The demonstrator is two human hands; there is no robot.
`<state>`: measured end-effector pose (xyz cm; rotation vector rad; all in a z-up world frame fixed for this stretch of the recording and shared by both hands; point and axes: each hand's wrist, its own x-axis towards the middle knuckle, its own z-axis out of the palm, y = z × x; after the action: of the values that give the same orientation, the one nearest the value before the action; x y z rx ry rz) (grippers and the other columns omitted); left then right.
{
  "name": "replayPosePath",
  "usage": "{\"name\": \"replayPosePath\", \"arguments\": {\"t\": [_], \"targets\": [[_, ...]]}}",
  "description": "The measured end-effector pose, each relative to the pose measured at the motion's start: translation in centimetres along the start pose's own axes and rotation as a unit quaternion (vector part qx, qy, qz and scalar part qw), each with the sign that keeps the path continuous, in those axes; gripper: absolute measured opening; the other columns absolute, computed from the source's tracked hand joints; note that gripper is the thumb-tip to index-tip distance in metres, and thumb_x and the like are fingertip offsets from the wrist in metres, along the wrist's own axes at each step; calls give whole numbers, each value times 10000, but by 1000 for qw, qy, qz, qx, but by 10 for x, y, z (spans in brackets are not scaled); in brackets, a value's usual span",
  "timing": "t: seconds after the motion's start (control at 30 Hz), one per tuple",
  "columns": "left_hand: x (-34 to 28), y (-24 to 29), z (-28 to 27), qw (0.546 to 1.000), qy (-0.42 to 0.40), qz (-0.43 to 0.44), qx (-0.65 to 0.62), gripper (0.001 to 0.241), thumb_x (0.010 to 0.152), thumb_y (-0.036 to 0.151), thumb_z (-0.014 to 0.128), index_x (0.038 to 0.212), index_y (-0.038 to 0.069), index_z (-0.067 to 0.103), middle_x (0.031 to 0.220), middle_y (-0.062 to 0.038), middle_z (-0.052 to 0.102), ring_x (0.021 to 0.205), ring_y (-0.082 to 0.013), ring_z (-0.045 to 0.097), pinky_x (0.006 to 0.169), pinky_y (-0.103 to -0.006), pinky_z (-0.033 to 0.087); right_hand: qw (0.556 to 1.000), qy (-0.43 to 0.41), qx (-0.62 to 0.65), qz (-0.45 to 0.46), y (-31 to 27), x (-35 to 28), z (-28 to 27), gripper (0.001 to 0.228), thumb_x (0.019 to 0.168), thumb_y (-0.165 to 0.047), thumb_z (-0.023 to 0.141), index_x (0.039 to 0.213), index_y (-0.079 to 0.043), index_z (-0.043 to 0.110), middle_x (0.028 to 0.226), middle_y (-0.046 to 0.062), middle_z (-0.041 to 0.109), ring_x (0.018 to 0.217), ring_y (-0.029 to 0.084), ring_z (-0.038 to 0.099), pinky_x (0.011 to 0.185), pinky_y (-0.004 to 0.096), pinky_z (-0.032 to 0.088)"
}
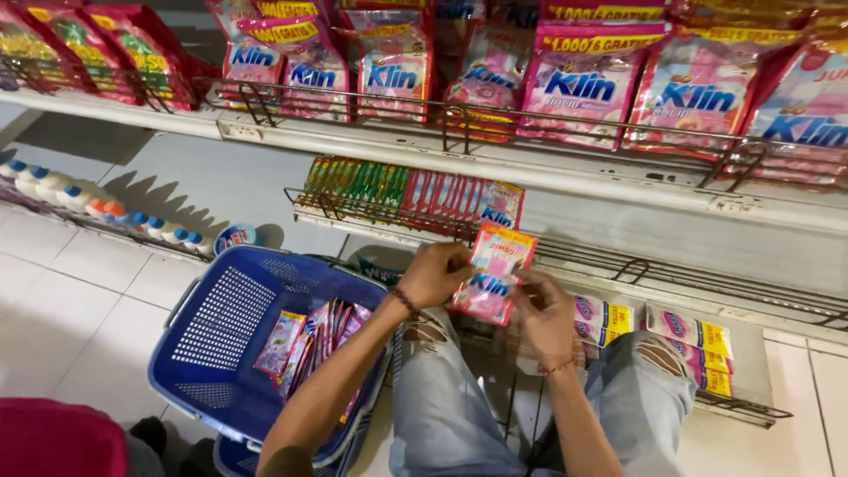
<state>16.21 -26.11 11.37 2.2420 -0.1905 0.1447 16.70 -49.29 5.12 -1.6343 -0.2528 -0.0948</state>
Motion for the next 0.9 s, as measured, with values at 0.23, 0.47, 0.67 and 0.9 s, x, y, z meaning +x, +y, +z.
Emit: {"name": "replayPosePath", "arguments": {"t": [0.23,0.47,0.67,0.9], "targets": [[83,-1,20,994,42,90,-41,164,832,161,749,856,29,655,702,-117,659,607,-179,611,583,-356,511,997,17,-47,-60,-43,76,-26,341,901,-52,741,1239,-20,708,1042,90,762,829,111,703,710,266,571],[175,-64,44,995,85,35,35,198,771,232,783,878,74,732,824,-140,760,773,-299,745,701,-433,567,967,-31,-247,-52,-1,167,-22,461,840,-246,827,1216,-20,685,1111,178,760,916,265,758,803,356,607],[189,-94,53,980,128,3,150,264,798,299,730,959,91,744,935,-193,739,900,-406,694,767,-517,549,935,-80,-315,-145,7,186,2,594,718,-294,871,1227,-60,674,1194,215,710,1104,399,675,970,450,530],[162,-68,38,972,65,-80,211,258,742,254,745,977,147,747,1110,-220,679,1009,-448,654,794,-545,558,900,-167,-400,-43,36,202,16,816,613,-368,919,1313,-96,599,1255,242,650,1162,442,614,980,476,510]]}}
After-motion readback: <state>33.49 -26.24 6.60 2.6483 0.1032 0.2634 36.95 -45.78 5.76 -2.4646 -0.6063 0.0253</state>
